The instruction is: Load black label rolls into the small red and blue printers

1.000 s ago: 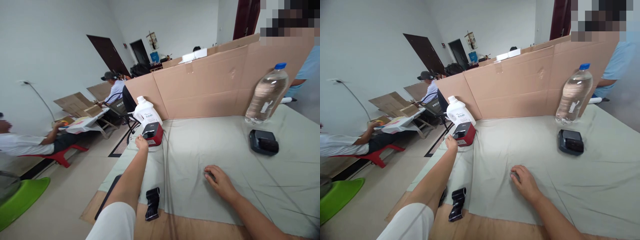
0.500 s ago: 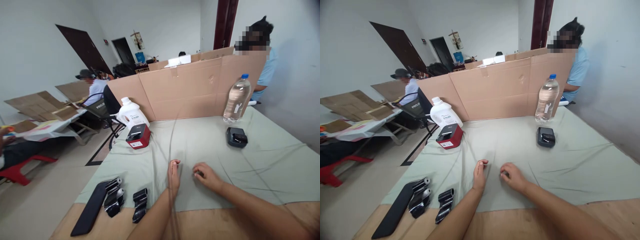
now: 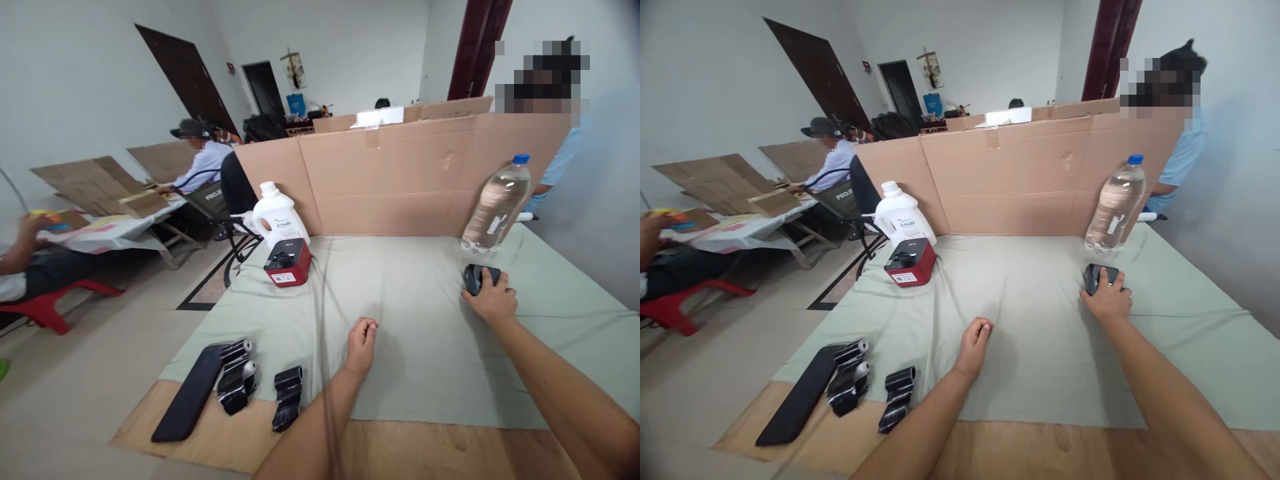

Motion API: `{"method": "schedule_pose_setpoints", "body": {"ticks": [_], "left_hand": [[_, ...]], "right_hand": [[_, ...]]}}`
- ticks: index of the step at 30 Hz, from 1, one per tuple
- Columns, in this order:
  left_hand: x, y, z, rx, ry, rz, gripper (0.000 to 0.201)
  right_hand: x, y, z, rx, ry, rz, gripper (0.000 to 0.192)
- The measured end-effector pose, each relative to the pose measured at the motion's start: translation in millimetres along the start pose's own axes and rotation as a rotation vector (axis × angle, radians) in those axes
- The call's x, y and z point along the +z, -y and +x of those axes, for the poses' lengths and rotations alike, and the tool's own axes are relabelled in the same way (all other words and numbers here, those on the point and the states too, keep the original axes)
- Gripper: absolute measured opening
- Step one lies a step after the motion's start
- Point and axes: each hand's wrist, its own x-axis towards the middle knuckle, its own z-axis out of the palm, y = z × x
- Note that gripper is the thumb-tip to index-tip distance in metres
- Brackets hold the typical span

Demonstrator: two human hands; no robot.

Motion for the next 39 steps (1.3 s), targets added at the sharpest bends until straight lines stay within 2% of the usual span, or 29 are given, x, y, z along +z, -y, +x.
{"method": "schedule_pose_setpoints", "body": {"ticks": [3,5,7,10,13,16,18,21,23,25,30,34,39], "left_hand": [[-0.5,1,1,-0.003,-0.01,-0.045,0.02],[-1.1,3,0,-0.032,-0.017,-0.098,0.022],[-2.6,2,-1,-0.085,0.022,-0.212,0.031],[-6.4,-3,-4,-0.22,0.183,-0.547,0.06],[-9.7,-8,-6,-0.361,0.286,-0.834,0.083],[-12.0,-7,-4,-0.422,0.218,-0.85,0.09],[-13.0,-4,-2,-0.434,0.166,-0.832,0.09],[-12.6,-4,0,-0.422,0.159,-0.878,0.088],[-10.6,-6,-2,-0.427,0.201,-0.918,0.089],[-8.0,-8,-4,-0.446,0.253,-0.952,0.09],[-6.3,-6,-3,-0.497,0.329,-0.971,0.082],[-11.2,-1,1,-0.541,0.415,-0.817,0.072],[-16.4,0,3,-0.47,0.485,-0.683,0.067]], "right_hand": [[1,13,-23,-0.104,-0.034,0.103,0.085],[-2,30,-46,-0.245,-0.045,0.207,0.085],[-6,52,-76,-0.422,-0.053,0.319,0.082],[-8,89,-131,-0.607,-0.049,0.43,0.078],[-3,118,-183,-0.658,-0.015,0.479,0.084],[4,128,-211,-0.639,0.065,0.537,0.086],[7,123,-212,-0.614,0.134,0.621,0.076],[9,112,-192,-0.496,0.227,0.853,0.056],[12,107,-178,-0.379,0.298,1.014,0.056],[17,105,-170,-0.31,0.38,1.099,0.066],[26,99,-166,-0.278,0.54,1.121,0.081],[24,87,-157,-0.338,0.655,1.071,0.082],[21,77,-147,-0.384,0.685,0.964,0.084]]}}
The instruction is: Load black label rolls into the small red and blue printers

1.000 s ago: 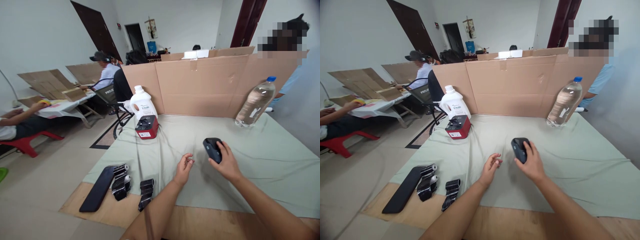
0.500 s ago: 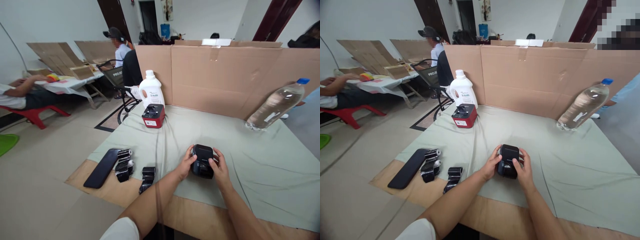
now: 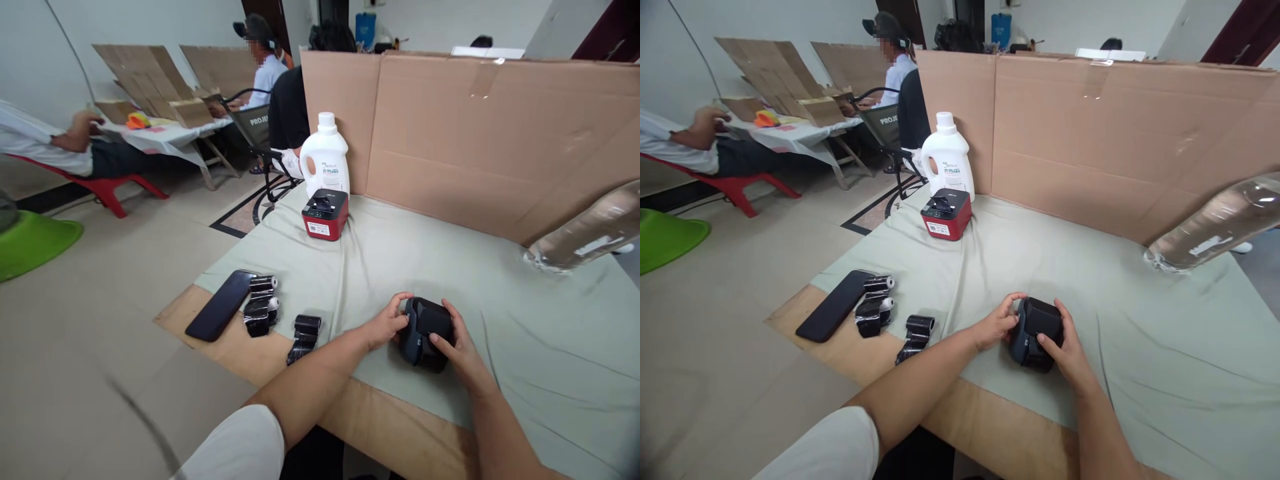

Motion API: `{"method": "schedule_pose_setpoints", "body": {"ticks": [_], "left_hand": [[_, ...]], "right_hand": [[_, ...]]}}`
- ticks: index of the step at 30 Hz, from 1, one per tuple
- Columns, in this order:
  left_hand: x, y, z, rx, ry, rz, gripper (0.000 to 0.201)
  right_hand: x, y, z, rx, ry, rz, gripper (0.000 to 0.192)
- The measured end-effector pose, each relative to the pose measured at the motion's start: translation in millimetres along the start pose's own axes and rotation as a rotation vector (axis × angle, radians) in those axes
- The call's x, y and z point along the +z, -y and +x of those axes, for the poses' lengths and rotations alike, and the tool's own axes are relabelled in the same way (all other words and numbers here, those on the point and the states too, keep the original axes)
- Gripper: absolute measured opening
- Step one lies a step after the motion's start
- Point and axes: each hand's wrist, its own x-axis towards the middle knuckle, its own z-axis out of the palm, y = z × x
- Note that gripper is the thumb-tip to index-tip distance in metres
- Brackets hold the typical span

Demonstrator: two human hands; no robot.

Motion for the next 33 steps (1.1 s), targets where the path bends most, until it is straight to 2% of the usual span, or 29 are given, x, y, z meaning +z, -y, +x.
{"method": "schedule_pose_setpoints", "body": {"ticks": [5,10,13,14,16,18,20,21,23,26,28,31,33], "left_hand": [[-0.4,-4,0,-0.013,-0.002,0.008,0.067],[0.4,-6,0,-0.035,-0.013,0.013,0.069],[0.0,-7,0,-0.042,-0.011,0.025,0.069],[-0.4,-7,0,-0.045,-0.009,0.024,0.069],[-1.5,-7,0,-0.051,-0.001,0.016,0.068],[-2.5,-6,0,-0.057,0.011,0.013,0.068],[-3.0,-6,1,-0.063,0.018,0.018,0.067],[-3.0,-5,1,-0.066,0.019,0.021,0.067],[-3.1,-5,0,-0.072,0.016,0.016,0.066],[-3.3,-7,0,-0.074,0.012,0.003,0.066],[-3.7,-8,0,-0.079,0.011,0.01,0.065],[-4.0,-8,0,-0.09,0.015,0.031,0.066],[-3.4,-8,-1,-0.102,0.015,0.029,0.067]], "right_hand": [[-7,3,-2,-0.055,0.013,-0.171,0.078],[-14,14,-5,-0.291,-0.048,-0.443,0.067],[-14,17,-6,-0.387,-0.083,-0.517,0.061],[-12,17,-7,-0.414,-0.137,-0.511,0.058],[-9,16,-7,-0.432,-0.339,-0.459,0.05],[-6,14,-7,-0.379,-0.587,-0.387,0.041],[-4,11,-7,-0.287,-0.722,-0.332,0.034],[-3,10,-8,-0.252,-0.716,-0.317,0.033],[0,7,-7,-0.242,-0.624,-0.297,0.033],[4,5,-5,-0.336,-0.509,-0.258,0.036],[6,4,-2,-0.36,-0.499,-0.224,0.037],[8,1,2,-0.299,-0.502,-0.196,0.043],[10,-2,4,-0.26,-0.452,-0.17,0.048]]}}
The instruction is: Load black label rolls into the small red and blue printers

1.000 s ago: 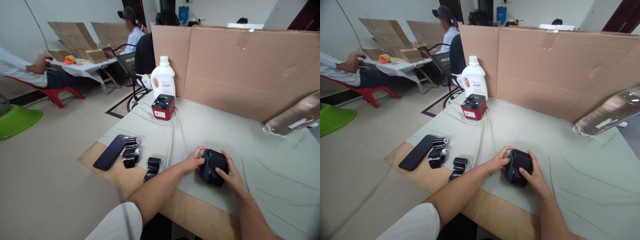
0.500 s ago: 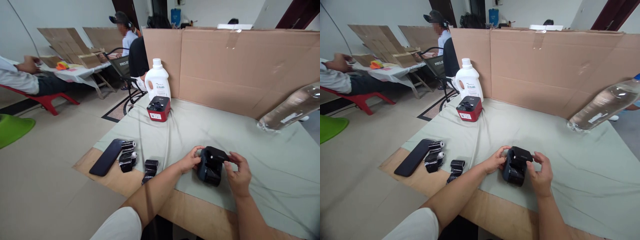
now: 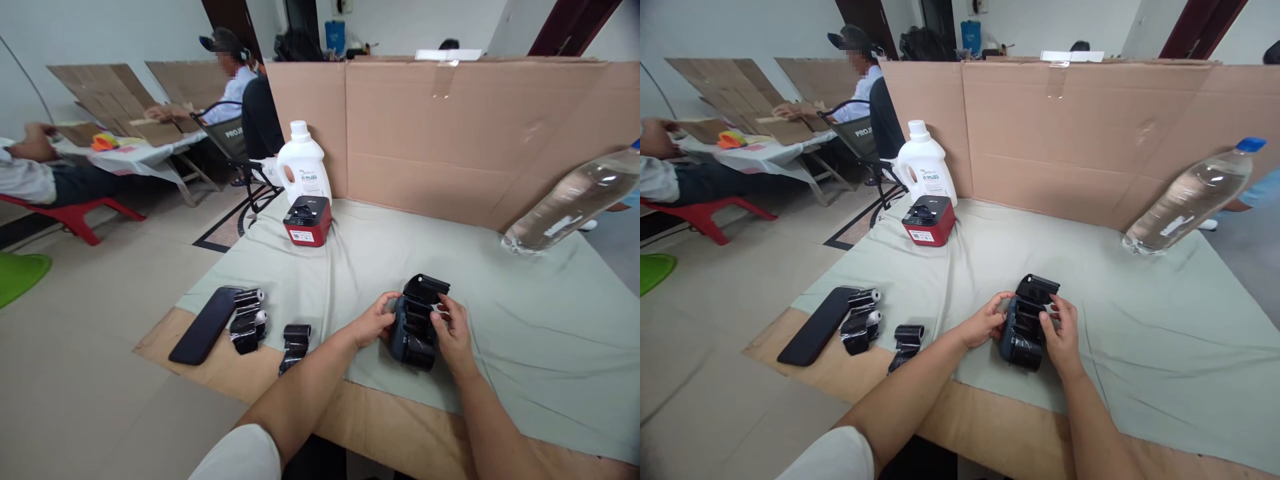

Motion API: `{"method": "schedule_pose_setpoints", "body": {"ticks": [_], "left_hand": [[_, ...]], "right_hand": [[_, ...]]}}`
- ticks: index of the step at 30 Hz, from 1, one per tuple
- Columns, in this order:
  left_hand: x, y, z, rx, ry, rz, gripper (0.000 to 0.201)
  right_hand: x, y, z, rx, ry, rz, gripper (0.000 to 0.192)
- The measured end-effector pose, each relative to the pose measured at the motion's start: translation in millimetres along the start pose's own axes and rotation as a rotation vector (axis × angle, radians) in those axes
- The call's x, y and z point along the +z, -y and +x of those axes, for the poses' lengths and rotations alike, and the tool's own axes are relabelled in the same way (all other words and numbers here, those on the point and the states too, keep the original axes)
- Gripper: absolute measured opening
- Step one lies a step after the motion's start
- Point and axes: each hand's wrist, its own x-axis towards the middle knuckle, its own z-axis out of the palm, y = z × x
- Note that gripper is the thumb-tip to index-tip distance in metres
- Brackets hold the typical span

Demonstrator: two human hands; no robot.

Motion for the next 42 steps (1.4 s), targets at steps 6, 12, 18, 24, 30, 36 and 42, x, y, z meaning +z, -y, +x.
{"method": "schedule_pose_setpoints", "body": {"ticks": [6,12,18,24,30,36,42], "left_hand": [[4.8,0,-1,0.13,-0.184,0.279,0.053],[5.5,-4,-9,0.491,-0.491,0.888,0.03],[22.5,-12,-18,0.766,-0.451,1.076,0.019],[48.0,-43,-7,0.373,-0.203,1.561,0.022],[76.1,-61,18,0.092,0.014,1.985,0.022],[79.3,-59,22,0.04,0.0,1.987,0.025],[59.5,-67,14,0.1,-0.024,1.793,0.032]], "right_hand": [[4,-10,0,0.071,0.2,0.032,0.051],[7,-12,2,-0.012,0.242,0.011,0.046],[10,-14,2,-0.042,0.213,0.033,0.045],[11,-15,2,-0.043,0.196,0.047,0.047],[10,-14,4,-0.036,0.207,0.047,0.05],[10,-18,4,-0.053,0.209,0.047,0.049],[9,-23,4,-0.049,0.204,0.045,0.051]]}}
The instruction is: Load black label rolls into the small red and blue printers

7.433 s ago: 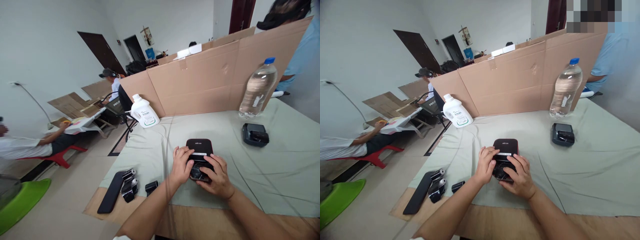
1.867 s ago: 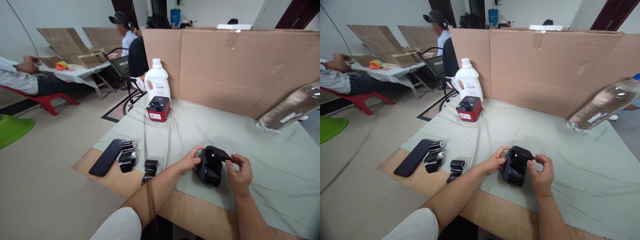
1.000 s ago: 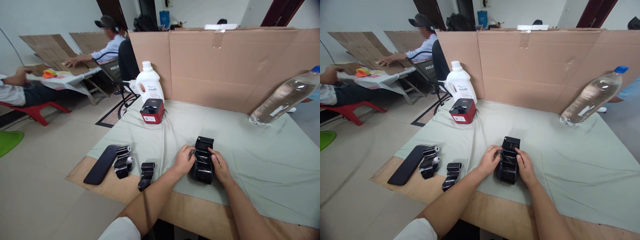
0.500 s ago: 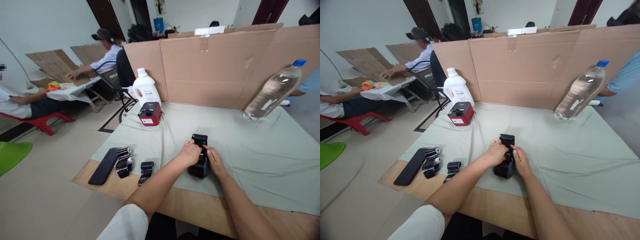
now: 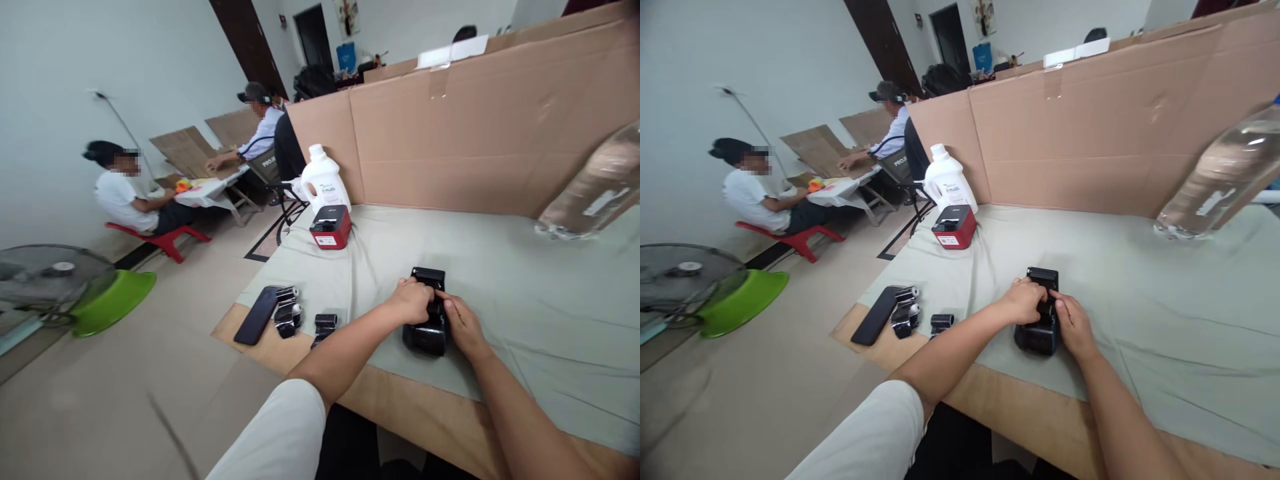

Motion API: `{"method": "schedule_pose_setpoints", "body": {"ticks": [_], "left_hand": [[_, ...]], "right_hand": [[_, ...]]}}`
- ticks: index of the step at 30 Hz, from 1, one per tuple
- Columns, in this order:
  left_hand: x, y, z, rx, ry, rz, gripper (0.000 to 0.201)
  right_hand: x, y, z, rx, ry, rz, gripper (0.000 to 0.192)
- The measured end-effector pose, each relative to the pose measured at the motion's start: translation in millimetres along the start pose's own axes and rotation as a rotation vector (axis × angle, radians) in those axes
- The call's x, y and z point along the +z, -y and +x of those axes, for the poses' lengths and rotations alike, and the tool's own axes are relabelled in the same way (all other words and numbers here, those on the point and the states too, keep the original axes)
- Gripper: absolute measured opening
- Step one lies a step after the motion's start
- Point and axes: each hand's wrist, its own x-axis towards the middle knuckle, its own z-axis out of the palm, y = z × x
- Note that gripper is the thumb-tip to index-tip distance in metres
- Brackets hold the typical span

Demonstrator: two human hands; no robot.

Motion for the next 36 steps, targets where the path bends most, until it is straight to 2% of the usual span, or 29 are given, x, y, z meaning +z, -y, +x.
{"method": "schedule_pose_setpoints", "body": {"ticks": [4,8,11,13,15,17,18,20,24,27,32,36], "left_hand": [[6.9,10,-5,0.082,-0.057,-0.092,0.038],[9.1,8,-7,0.124,-0.088,-0.13,0.038],[5.0,10,-19,0.136,-0.259,-0.436,0.041],[0.9,20,-40,0.114,-0.332,-0.697,0.041],[-4.3,40,-71,0.095,-0.268,-0.904,0.039],[-10.4,66,-110,0.061,-0.081,-1.01,0.039],[-13.7,81,-130,0.035,-0.008,-1.015,0.039],[-19.6,110,-168,-0.045,0.048,-0.951,0.038],[-23.8,148,-218,-0.288,-0.011,-0.697,0.037],[-22.5,157,-235,-0.388,0.01,-0.584,0.034],[-25.0,165,-247,-0.351,0.196,-0.75,0.039],[-22.7,169,-243,-0.415,0.189,-0.392,0.04]], "right_hand": [[0,-3,0,0.01,0.007,-0.029,0.053],[0,-4,1,-0.003,0.016,-0.037,0.053],[-1,-4,1,-0.007,0.015,-0.047,0.053],[-1,-4,0,0.003,0.022,-0.062,0.053],[-1,-3,0,0.02,0.024,-0.074,0.053],[-1,-2,0,0.032,0.022,-0.079,0.054],[0,-2,0,0.035,0.022,-0.08,0.053],[0,-1,0,0.035,0.02,-0.084,0.054],[1,0,1,0.026,0.011,-0.098,0.055],[1,2,1,0.017,0.006,-0.106,0.053],[0,2,1,0.019,0.019,-0.114,0.051],[0,0,2,0.009,0.016,-0.111,0.049]]}}
